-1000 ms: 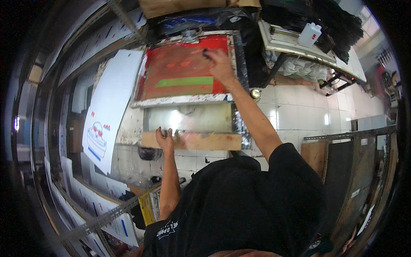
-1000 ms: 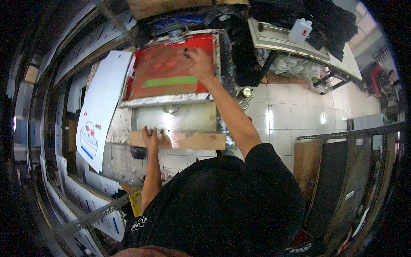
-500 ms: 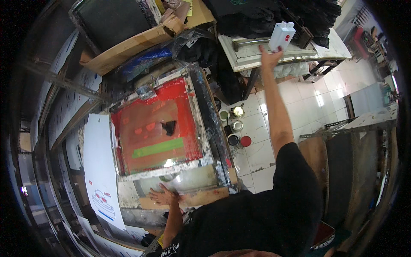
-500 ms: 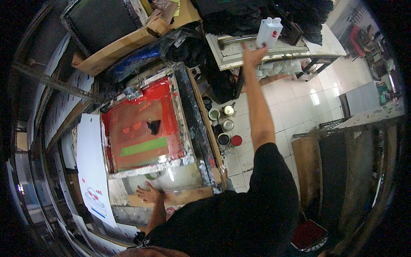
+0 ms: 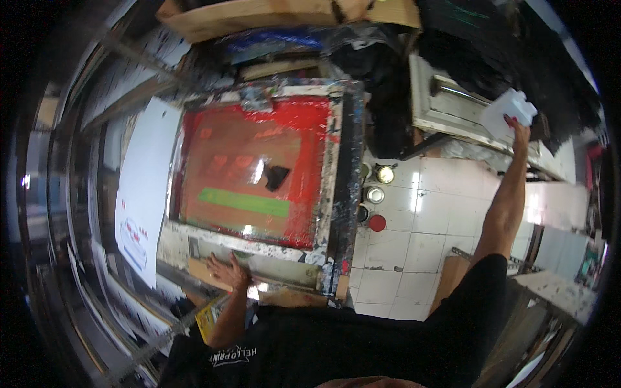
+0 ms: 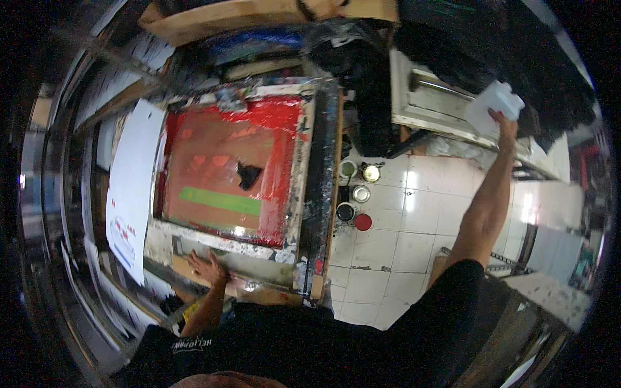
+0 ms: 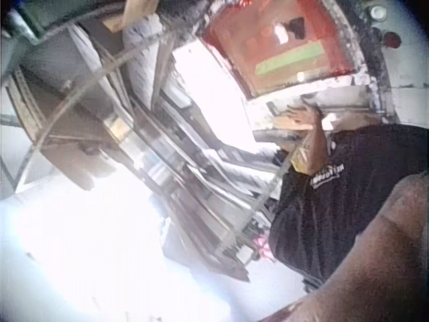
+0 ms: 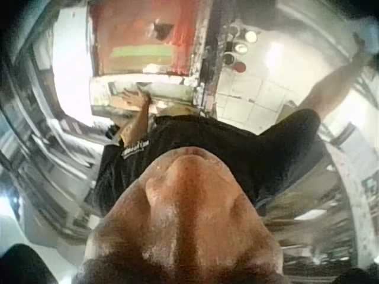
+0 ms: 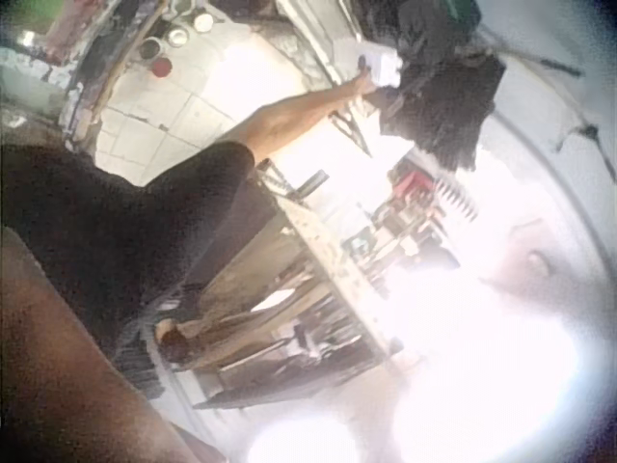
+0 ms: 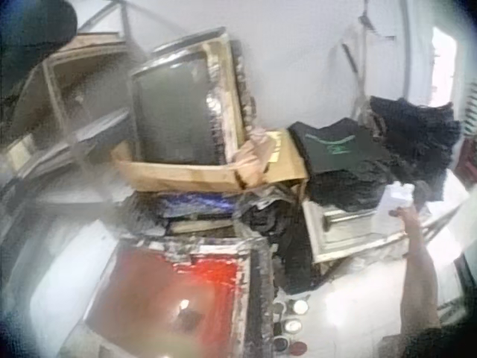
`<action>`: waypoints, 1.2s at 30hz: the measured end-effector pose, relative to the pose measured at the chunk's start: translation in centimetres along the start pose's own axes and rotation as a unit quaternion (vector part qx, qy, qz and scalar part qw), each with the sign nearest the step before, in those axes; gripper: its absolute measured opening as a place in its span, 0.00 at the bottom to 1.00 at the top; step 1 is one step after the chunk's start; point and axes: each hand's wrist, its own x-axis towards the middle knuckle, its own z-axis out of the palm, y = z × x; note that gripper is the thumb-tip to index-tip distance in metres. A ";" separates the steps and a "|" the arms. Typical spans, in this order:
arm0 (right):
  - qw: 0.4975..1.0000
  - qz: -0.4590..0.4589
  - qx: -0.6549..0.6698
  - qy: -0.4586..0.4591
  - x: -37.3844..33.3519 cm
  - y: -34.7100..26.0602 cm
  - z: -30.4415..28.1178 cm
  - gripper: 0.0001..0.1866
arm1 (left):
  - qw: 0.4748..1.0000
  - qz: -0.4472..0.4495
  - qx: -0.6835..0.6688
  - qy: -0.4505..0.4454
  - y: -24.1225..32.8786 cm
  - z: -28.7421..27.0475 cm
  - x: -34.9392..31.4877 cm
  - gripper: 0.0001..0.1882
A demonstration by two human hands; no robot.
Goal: The person performs screen printing by placing a white board under a screen, applying red ink with a squeegee, and lifting the screen to reveal the printed design. The person repeats this process for multiple boards, handling ink and cleaning the screen between prints.
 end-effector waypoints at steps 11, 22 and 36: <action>0.965 -0.205 -0.161 -0.002 -18.5 -18.0 9.6 0.36 | 1.000 -0.011 -0.021 -0.014 0.9 -1.2 -0.3 0.42; 0.766 -0.469 -0.307 -0.313 -37.1 -32.8 23.4 0.32 | 1.000 -0.013 -0.018 -0.008 0.7 -2.3 0.3 0.42; 0.676 -0.513 -0.445 -0.287 -45.3 -36.7 29.4 0.20 | 0.983 -0.075 -0.154 0.058 -11.0 -1.8 14.7 0.35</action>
